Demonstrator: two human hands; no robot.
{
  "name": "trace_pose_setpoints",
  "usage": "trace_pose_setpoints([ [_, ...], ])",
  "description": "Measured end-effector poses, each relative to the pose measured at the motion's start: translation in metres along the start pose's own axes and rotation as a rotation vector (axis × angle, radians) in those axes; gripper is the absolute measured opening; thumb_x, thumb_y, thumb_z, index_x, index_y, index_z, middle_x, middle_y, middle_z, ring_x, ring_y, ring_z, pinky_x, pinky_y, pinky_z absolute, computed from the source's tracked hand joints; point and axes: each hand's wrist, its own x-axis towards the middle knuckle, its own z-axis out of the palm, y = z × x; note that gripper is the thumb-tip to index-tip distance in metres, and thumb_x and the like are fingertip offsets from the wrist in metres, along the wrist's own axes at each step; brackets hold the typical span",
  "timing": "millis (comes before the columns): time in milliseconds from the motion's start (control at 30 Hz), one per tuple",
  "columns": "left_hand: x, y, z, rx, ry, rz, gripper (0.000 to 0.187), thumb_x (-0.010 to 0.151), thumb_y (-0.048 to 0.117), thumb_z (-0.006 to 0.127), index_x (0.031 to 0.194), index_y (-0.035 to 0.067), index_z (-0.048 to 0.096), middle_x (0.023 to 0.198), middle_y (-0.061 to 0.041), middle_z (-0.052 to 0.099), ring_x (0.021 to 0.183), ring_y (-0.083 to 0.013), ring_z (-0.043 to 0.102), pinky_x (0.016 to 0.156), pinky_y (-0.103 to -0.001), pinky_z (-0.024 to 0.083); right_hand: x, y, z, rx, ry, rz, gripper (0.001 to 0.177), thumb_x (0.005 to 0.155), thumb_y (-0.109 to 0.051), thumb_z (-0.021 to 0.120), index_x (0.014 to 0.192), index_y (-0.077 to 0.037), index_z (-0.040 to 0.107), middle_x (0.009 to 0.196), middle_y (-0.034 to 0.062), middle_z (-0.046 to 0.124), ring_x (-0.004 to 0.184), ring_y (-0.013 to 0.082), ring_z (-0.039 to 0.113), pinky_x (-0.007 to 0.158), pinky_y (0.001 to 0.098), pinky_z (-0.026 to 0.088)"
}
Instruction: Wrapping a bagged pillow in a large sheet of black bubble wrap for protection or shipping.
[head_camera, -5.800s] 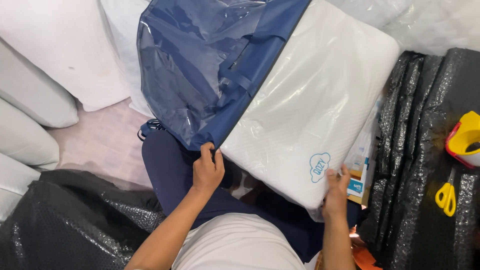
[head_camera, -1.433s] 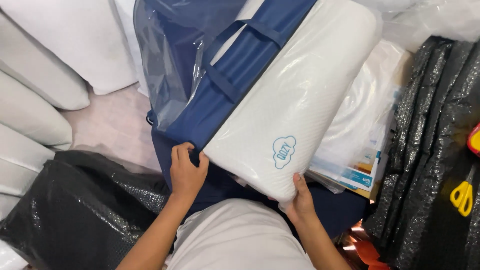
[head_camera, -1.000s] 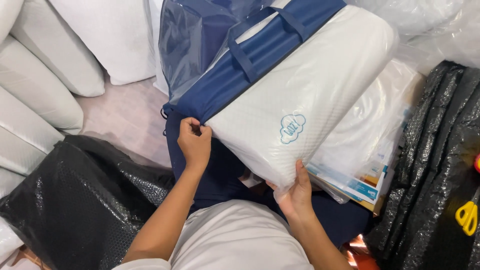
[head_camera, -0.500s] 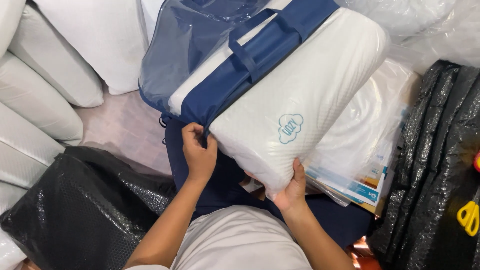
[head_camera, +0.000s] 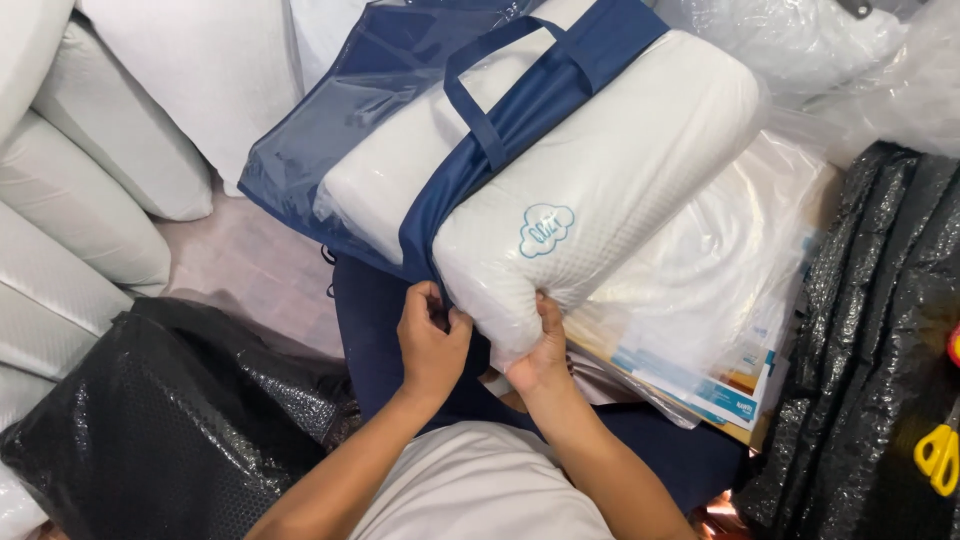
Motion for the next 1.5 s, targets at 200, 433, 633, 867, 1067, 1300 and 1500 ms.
trace_pose_setpoints([
  [200,0.005,0.003,0.0,0.062,-0.043,0.087,0.031,0.078,0.001,0.064,0.106,0.01,0.053,0.089,-0.012,0.062,0.089,-0.0366,0.069,0.073,-0.043,0.06,0.016,0.004,0.007,-0.138,0.007,-0.103,0.029,0.079,-0.021,0.076,0.106,-0.011,0.075,0.106,0.0147,0.078,0.095,0.0244,0.076,0.092,0.0379,0.059],
  [433,0.031,0.01,-0.019,-0.049,-0.007,0.051,0.032,0.078,-0.008,0.06,0.107,0.004,0.054,0.093,-0.017,0.062,0.094,-0.0389,0.067,0.076,-0.047,0.058,-0.052,0.0,0.045,-0.5,0.023,-0.067,0.082,0.073,-0.029,0.082,0.147,-0.012,0.051,0.139,0.0157,0.064,0.119,0.0343,0.066,0.104,0.0536,0.054],
  [633,0.022,0.007,-0.015,0.088,-0.025,0.232,0.031,0.075,-0.008,0.062,0.098,0.011,0.056,0.082,-0.008,0.06,0.083,-0.0318,0.069,0.067,-0.041,0.061,-0.011,0.015,0.05,-0.644,0.121,-0.276,0.065,0.084,-0.009,0.079,0.142,-0.001,0.051,0.132,0.0096,0.062,0.112,0.0229,0.062,0.096,0.0422,0.053],
  [867,0.009,0.003,0.001,0.13,-0.029,0.437,0.025,0.072,-0.003,0.062,0.092,0.012,0.057,0.075,-0.006,0.059,0.075,-0.0323,0.069,0.061,-0.042,0.059,-0.008,0.02,0.091,-0.729,0.259,-0.27,0.042,0.086,-0.013,0.075,0.124,0.001,0.067,0.109,0.0109,0.071,0.091,0.0209,0.067,0.081,0.0393,0.054],
  [1067,0.014,-0.01,-0.009,0.156,-0.02,0.515,0.023,0.07,-0.003,0.063,0.086,0.012,0.058,0.072,-0.004,0.061,0.071,-0.0291,0.069,0.057,-0.037,0.058,0.006,0.024,0.057,-0.859,0.068,-0.19,0.059,0.091,-0.022,0.073,0.141,0.002,0.053,0.134,0.0174,0.058,0.119,0.0264,0.055,0.102,0.0453,0.044],
  [1300,0.004,-0.009,-0.019,0.106,-0.042,0.519,0.021,0.069,-0.004,0.063,0.086,0.007,0.058,0.075,-0.005,0.059,0.061,-0.0235,0.06,0.055,-0.032,0.052,0.021,0.031,0.03,-1.149,0.11,-0.207,0.033,0.086,-0.021,0.076,0.094,0.008,0.064,0.083,0.0146,0.063,0.074,0.0186,0.057,0.064,0.0366,0.046],
  [1500,-0.004,-0.018,-0.031,0.161,-0.133,0.435,0.018,0.073,-0.003,0.067,0.088,0.004,0.061,0.081,-0.005,0.062,0.057,-0.0156,0.053,0.055,-0.028,0.046,0.028,0.023,0.022,-1.396,-0.054,-0.065,0.035,0.084,-0.023,0.071,0.091,0.01,0.065,0.079,0.0143,0.064,0.064,0.016,0.059,0.055,0.028,0.049],
])
